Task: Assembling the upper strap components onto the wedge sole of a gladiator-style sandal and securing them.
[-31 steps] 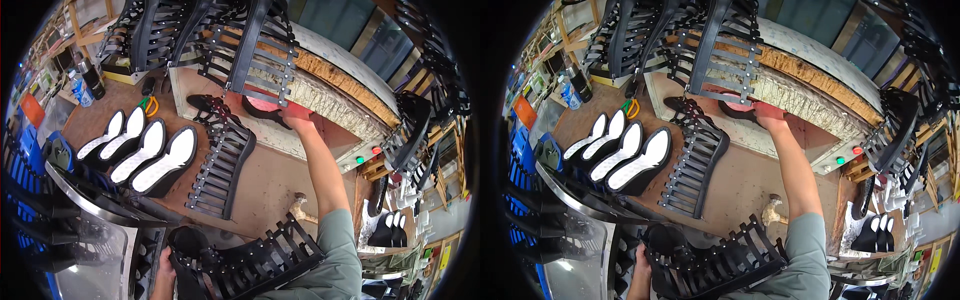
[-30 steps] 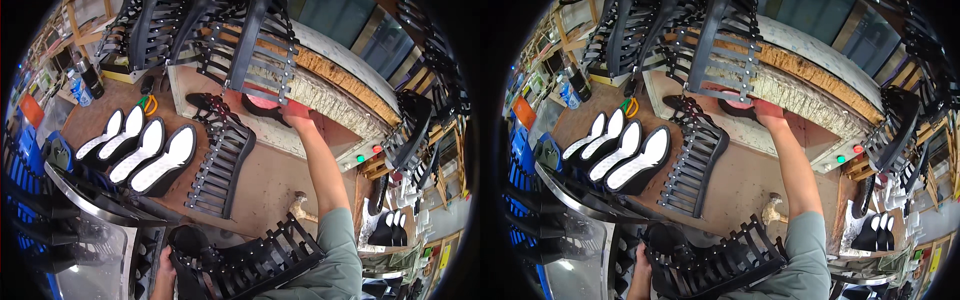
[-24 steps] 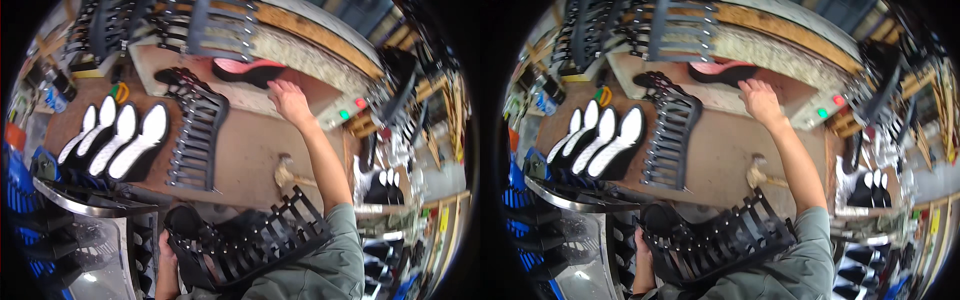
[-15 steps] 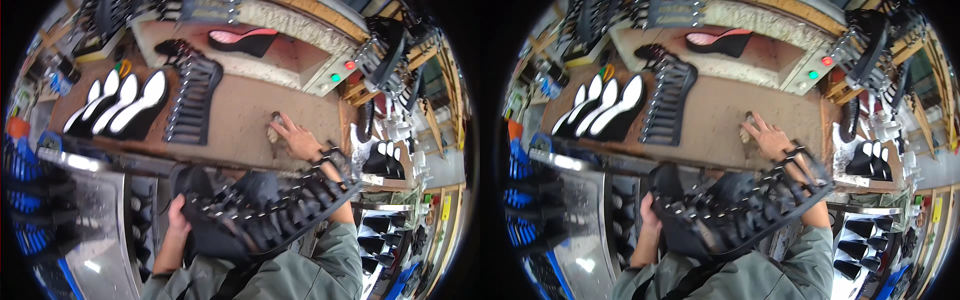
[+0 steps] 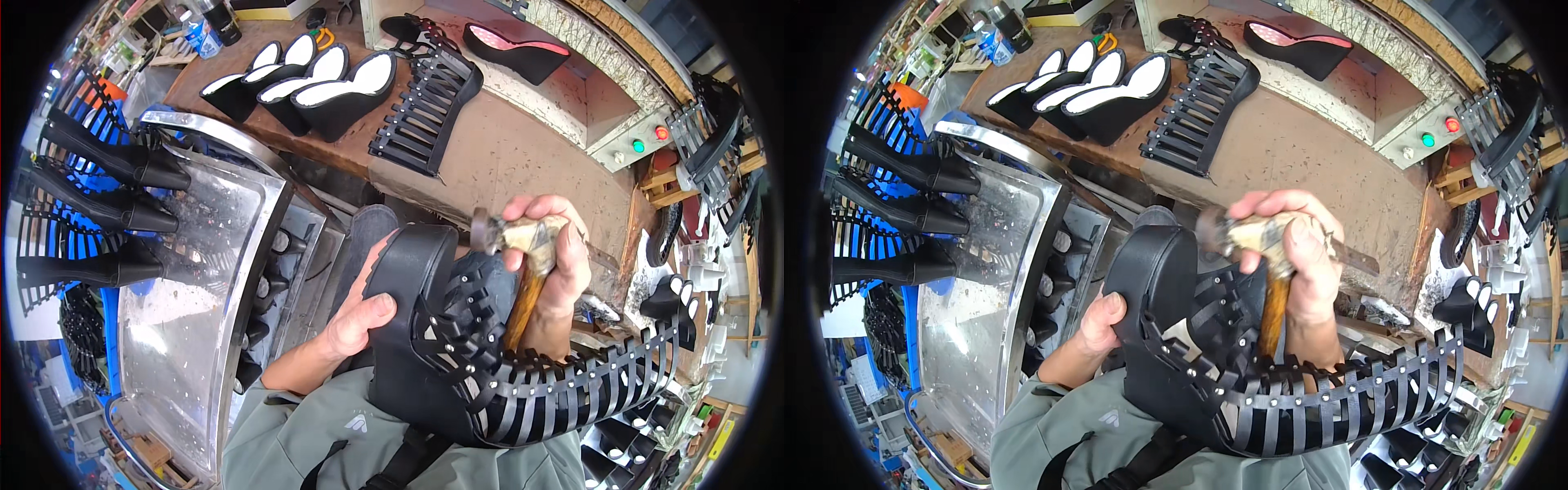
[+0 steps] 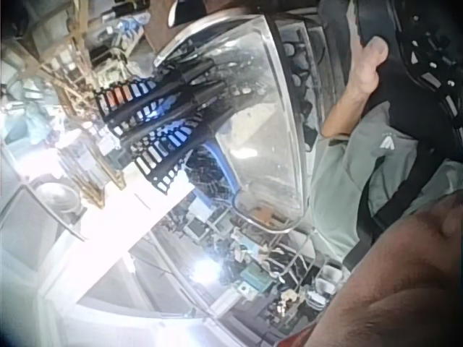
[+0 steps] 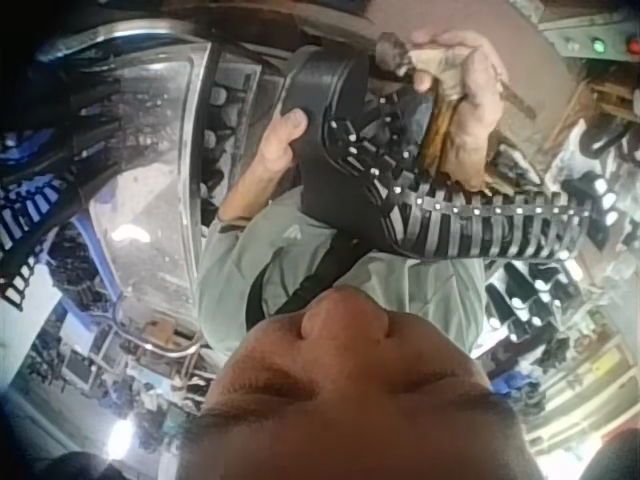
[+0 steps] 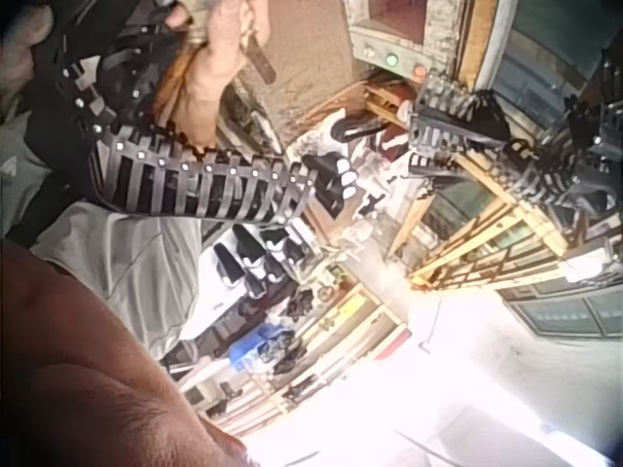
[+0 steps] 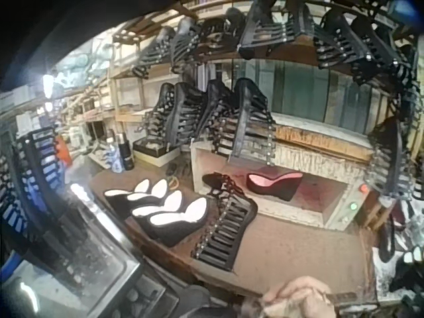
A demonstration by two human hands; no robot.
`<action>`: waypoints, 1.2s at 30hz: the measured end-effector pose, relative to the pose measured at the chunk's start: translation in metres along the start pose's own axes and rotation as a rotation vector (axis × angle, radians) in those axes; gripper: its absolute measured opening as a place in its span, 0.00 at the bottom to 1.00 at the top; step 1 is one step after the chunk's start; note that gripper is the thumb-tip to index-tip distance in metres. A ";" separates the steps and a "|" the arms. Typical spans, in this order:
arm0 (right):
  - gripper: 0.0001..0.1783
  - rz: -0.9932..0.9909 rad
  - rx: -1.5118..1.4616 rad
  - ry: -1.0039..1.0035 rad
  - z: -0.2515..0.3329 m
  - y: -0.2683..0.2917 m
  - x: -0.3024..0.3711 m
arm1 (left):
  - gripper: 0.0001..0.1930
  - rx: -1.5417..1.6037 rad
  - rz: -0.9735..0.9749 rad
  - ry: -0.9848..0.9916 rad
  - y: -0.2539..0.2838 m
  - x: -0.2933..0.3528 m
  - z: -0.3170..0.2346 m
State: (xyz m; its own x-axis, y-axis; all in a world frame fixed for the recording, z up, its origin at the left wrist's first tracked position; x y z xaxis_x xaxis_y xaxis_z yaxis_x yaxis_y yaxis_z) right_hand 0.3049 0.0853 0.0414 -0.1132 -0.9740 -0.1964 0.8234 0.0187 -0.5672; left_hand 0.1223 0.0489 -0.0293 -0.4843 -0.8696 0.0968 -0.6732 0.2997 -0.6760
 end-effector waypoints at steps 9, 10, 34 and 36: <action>0.18 0.117 0.232 -0.117 0.003 -0.038 0.029 | 0.40 -0.157 0.062 -0.043 -0.019 0.008 -0.016; 0.16 0.149 0.247 -0.104 0.003 -0.039 0.034 | 0.40 -0.148 0.055 -0.034 -0.019 0.008 -0.016; 0.19 -0.210 0.164 0.146 0.007 0.004 0.050 | 0.37 -0.055 0.201 0.211 -0.013 -0.038 -0.027; 0.19 0.012 0.267 -0.048 -0.007 0.001 0.057 | 0.34 -0.160 0.231 0.232 -0.010 -0.046 -0.035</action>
Point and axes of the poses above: each hand's wrist, its own x-axis away from the middle knuckle, its own y-axis out of the back of the hand, z = x × y, the point moved 8 cm from there along -x, towards the middle knuckle, and after that the axes turned 8 degrees about -z, right-handed, at the moved point
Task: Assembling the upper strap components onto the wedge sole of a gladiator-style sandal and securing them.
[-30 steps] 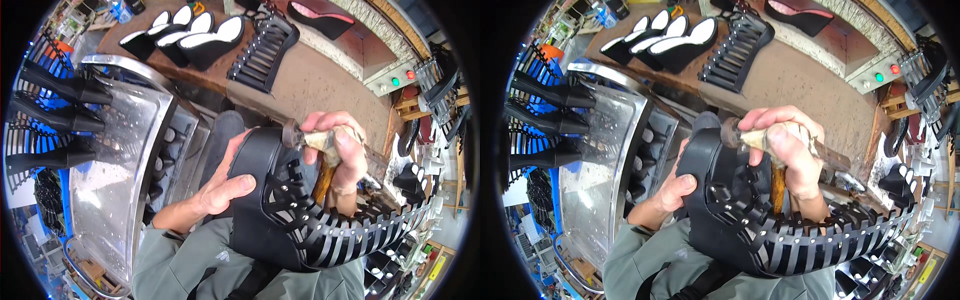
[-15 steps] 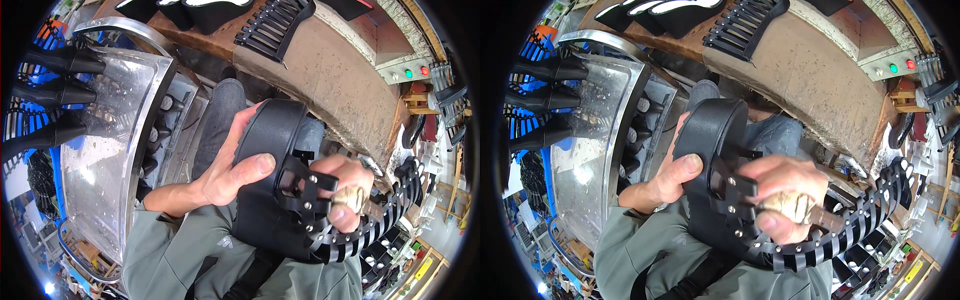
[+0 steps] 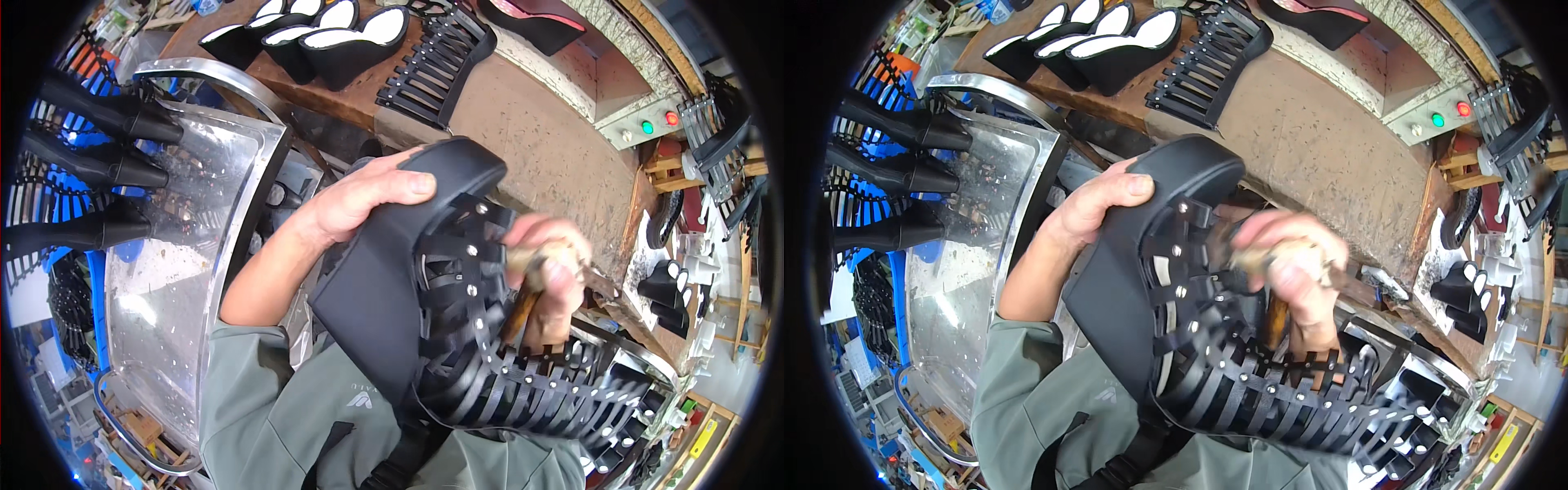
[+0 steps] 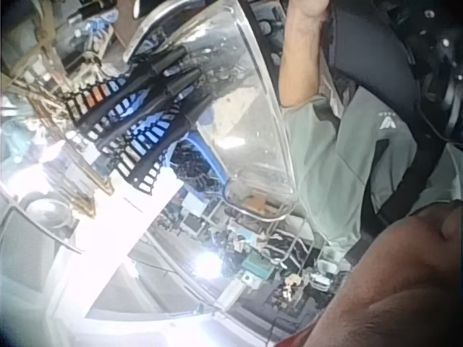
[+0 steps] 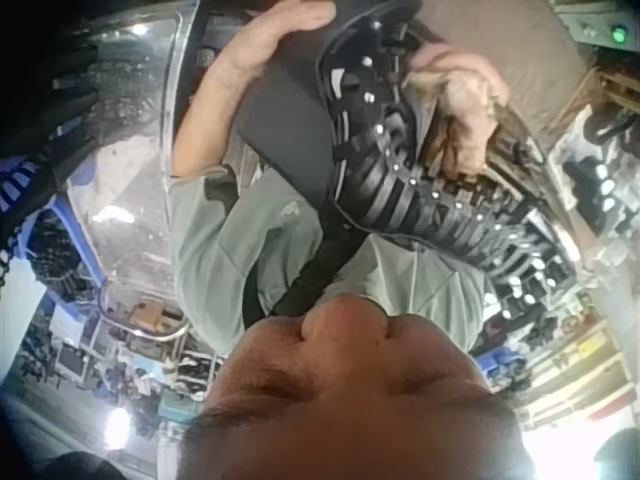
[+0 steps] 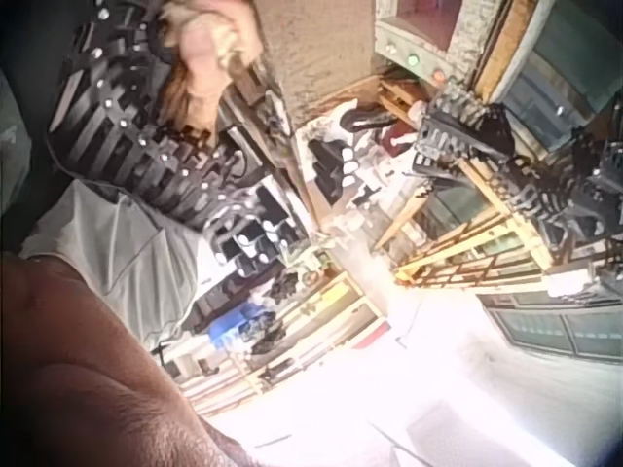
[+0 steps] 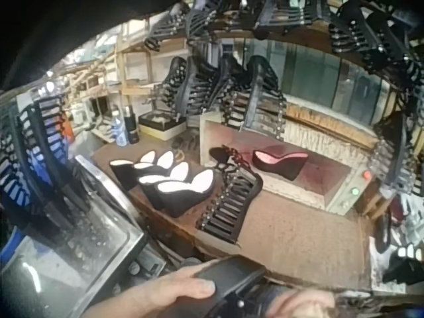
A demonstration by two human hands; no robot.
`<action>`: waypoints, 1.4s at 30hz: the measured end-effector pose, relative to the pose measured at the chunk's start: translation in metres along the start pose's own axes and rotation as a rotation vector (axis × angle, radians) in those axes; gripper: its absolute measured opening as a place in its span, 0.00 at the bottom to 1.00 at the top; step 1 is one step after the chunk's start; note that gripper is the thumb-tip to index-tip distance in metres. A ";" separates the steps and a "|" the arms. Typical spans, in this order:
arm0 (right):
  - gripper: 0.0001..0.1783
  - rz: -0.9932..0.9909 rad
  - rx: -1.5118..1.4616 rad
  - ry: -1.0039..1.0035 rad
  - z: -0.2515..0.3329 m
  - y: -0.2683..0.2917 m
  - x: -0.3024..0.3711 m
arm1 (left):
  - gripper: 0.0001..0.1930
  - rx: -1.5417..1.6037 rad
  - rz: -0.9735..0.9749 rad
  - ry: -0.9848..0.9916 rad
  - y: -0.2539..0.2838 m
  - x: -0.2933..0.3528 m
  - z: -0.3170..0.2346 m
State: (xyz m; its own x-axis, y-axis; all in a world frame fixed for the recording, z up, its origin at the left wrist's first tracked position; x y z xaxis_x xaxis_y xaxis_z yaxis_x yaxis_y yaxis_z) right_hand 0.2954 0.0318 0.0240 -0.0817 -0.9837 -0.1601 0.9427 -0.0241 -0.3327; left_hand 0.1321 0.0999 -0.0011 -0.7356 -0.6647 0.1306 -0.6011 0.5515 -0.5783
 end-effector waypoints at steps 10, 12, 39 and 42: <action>0.23 0.101 -0.314 -0.250 -0.003 -0.021 0.027 | 0.39 -0.215 -0.096 -0.011 -0.043 0.003 -0.005; 0.25 0.110 -0.289 -0.340 -0.008 -0.019 0.026 | 0.38 -0.228 -0.118 -0.014 -0.039 0.005 -0.003; 0.17 0.401 0.044 0.183 0.001 -0.032 0.057 | 0.31 -0.065 -0.536 0.045 0.008 0.047 0.025; 0.11 0.096 -0.180 -0.078 -0.004 -0.028 0.050 | 0.31 -0.142 -0.423 -0.019 -0.012 0.029 0.013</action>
Point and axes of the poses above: each hand's wrist, its own x-axis away from the middle knuckle, its own y-axis out of the back of the hand, z = x × y, the point moved 8 cm from there along -x, towards the middle knuckle, and after that the axes turned 8 degrees about -z, right-handed, at the moved point
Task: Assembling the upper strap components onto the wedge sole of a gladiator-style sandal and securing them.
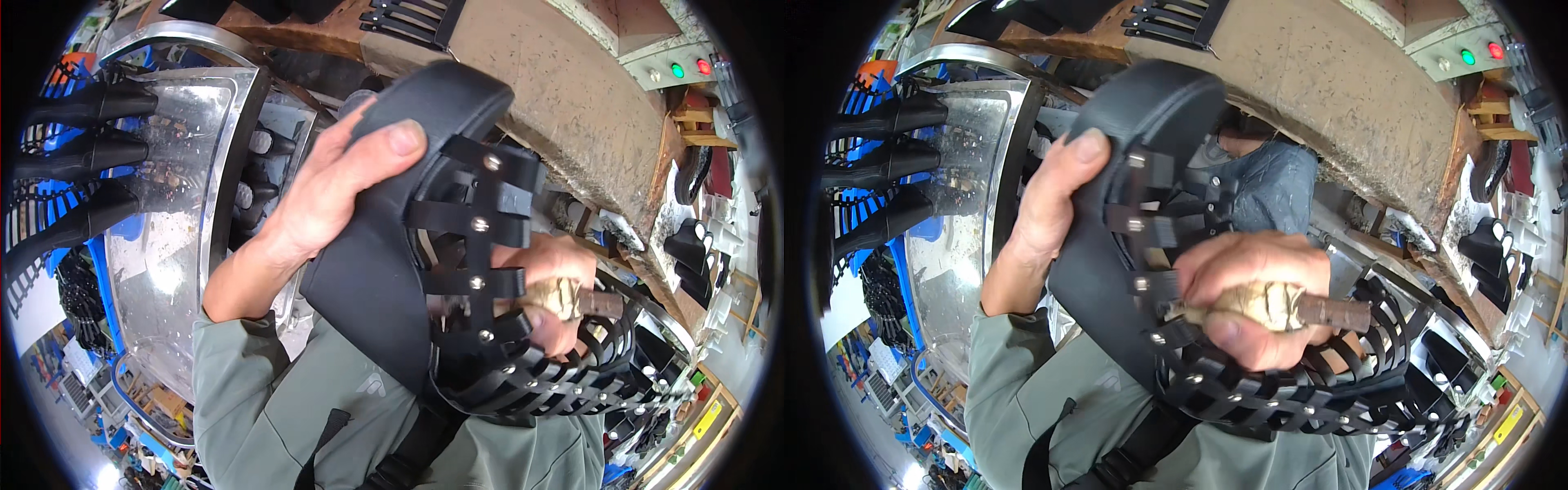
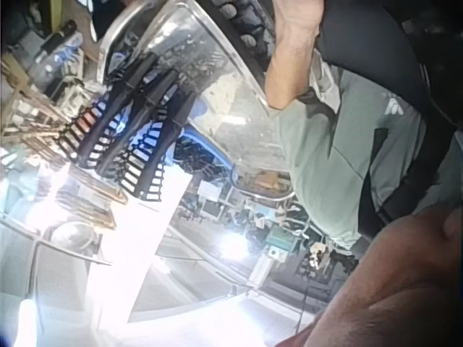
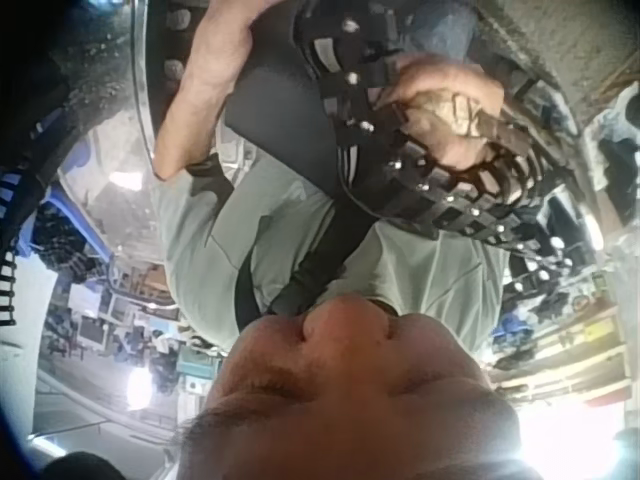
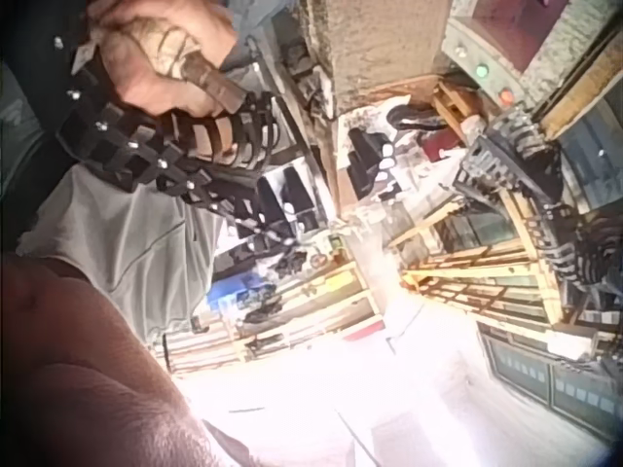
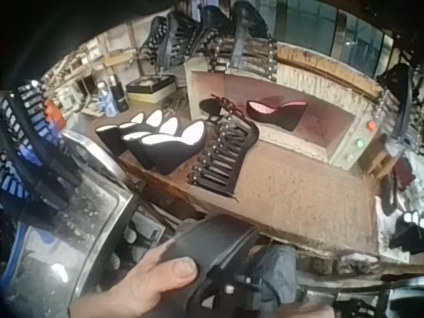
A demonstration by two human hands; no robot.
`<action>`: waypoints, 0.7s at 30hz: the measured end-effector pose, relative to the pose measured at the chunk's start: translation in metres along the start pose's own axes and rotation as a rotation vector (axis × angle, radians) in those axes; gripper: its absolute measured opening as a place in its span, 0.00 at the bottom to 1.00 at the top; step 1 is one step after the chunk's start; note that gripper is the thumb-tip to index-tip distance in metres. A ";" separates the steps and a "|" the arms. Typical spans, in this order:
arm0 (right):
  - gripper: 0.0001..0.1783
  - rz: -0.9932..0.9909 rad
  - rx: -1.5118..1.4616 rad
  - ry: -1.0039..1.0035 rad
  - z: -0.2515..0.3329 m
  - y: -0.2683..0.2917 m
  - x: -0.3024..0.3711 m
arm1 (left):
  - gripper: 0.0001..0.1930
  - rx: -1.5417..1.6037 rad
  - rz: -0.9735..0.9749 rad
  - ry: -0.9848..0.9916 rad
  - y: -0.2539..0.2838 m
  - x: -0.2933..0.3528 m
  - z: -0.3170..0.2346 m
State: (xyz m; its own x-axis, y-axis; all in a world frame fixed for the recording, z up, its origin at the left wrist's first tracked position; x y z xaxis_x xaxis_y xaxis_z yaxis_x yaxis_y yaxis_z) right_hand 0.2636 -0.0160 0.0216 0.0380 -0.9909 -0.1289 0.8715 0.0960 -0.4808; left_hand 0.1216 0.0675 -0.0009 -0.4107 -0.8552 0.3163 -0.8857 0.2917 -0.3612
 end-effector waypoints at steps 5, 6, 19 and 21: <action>0.11 0.004 0.216 0.071 -0.011 0.010 -0.009 | 0.31 0.012 0.032 -0.042 0.001 0.001 0.008; 0.13 0.141 0.255 0.193 0.000 0.004 -0.021 | 0.31 0.008 0.060 -0.072 -0.001 0.001 0.005; 0.24 0.102 0.406 0.905 0.027 0.005 0.003 | 0.36 -0.038 0.212 -0.105 -0.029 -0.011 -0.013; 0.25 0.161 0.458 0.937 0.030 0.006 -0.001 | 0.36 -0.058 0.224 -0.117 -0.030 -0.012 -0.013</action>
Point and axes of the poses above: each hand's wrist, its own x-axis away from the middle knuckle, its own y-axis out of the back of the hand, z = x × y, the point moved 8 cm from there along -x, towards the middle knuckle, and after that the axes turned 8 degrees about -z, right-handed, at the moved point
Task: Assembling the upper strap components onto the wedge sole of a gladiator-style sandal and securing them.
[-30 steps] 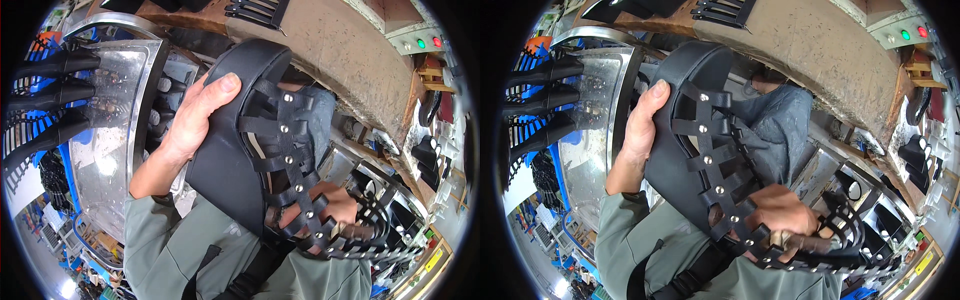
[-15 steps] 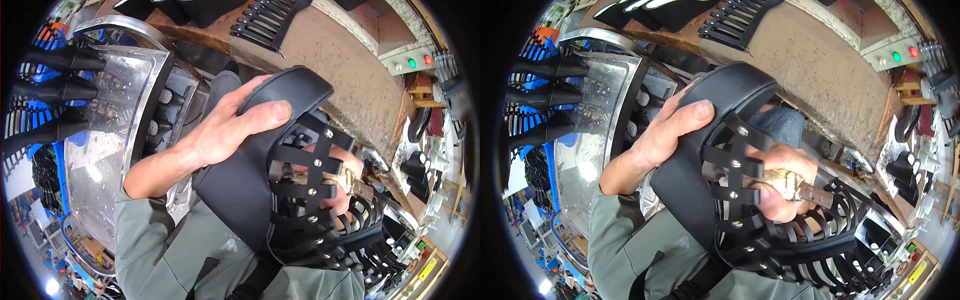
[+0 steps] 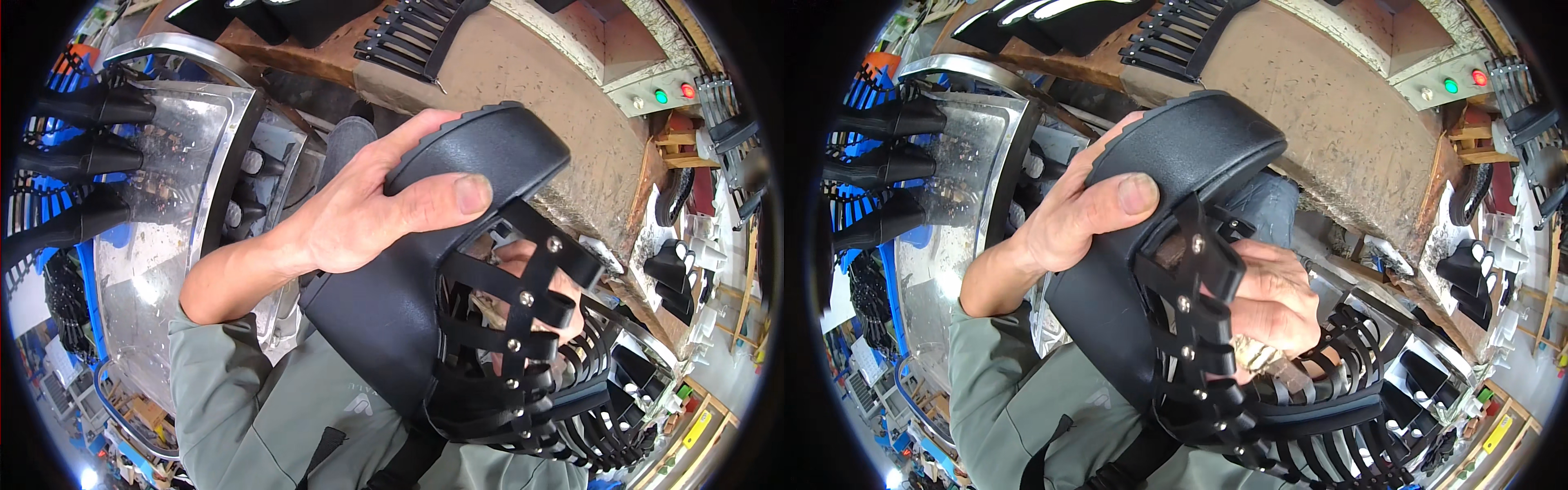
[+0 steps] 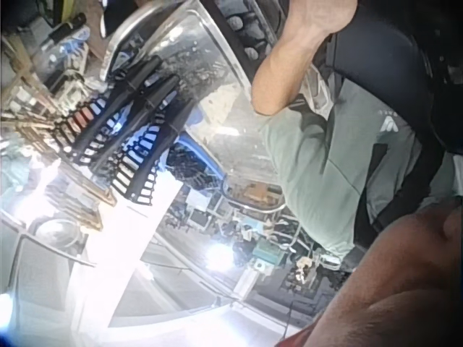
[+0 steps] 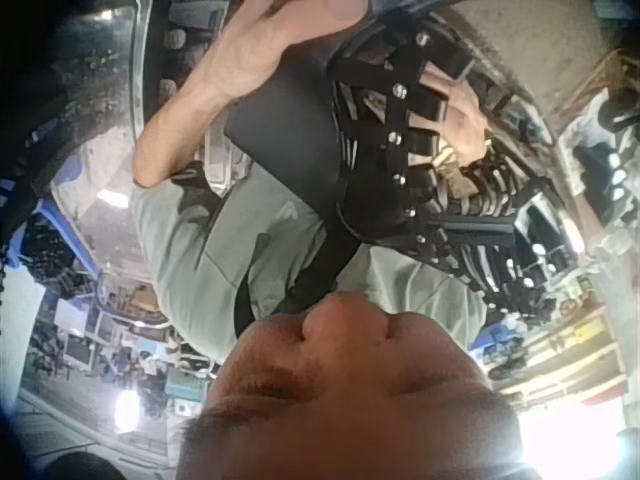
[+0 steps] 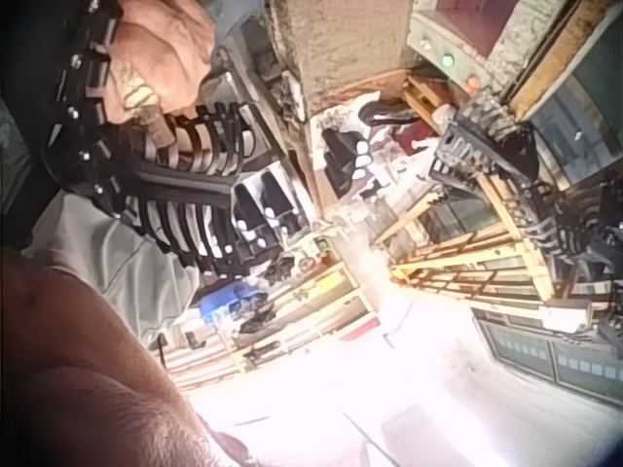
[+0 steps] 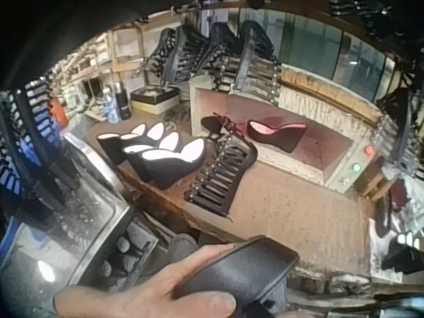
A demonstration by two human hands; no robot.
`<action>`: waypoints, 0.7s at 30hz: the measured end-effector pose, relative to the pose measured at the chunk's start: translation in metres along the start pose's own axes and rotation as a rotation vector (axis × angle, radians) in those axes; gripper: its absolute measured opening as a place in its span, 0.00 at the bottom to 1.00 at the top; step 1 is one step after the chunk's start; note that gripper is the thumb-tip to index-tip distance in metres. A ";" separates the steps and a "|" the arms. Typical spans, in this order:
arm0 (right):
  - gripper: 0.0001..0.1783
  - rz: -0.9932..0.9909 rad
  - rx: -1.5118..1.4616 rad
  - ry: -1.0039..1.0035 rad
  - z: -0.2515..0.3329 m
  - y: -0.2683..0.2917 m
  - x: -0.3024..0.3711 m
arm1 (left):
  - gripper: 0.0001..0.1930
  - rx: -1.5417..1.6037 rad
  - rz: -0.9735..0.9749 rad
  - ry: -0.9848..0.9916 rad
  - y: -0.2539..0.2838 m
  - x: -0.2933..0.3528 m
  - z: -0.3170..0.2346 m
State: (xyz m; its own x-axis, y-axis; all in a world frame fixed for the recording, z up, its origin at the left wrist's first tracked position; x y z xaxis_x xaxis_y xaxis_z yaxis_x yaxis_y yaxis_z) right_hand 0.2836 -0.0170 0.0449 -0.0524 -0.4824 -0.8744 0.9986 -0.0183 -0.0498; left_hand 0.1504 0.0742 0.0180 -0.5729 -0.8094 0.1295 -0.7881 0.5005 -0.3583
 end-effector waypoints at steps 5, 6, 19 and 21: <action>0.15 -0.259 -0.010 -0.416 -0.023 0.011 0.014 | 0.30 0.073 -0.015 0.169 0.012 -0.002 0.041; 0.16 -0.042 0.041 -0.611 -0.035 0.015 0.019 | 0.30 0.097 0.062 0.245 0.016 -0.003 0.065; 0.23 0.050 -0.222 -1.293 -0.192 -0.002 0.120 | 0.41 -1.189 -0.169 -0.187 0.052 0.041 0.063; 0.23 0.052 -0.151 -1.261 -0.165 0.007 0.115 | 0.41 -1.149 -0.018 -0.195 0.034 0.028 0.027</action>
State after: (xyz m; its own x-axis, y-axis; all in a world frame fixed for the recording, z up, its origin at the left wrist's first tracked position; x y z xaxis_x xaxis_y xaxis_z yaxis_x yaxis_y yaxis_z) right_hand 0.2836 0.0724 -0.1357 0.1139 -0.9765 0.1829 0.9840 0.0855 -0.1563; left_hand 0.1138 0.0604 -0.0154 -0.5940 -0.8027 -0.0541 -0.5932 0.3916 0.7034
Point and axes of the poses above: each hand's wrist, its own x-axis away from the middle knuckle, its own y-axis out of the back of the hand, z = x × y, the point moved 8 cm from there along -x, towards the middle knuckle, and after that the axes turned 8 degrees about -z, right-handed, at the moved point
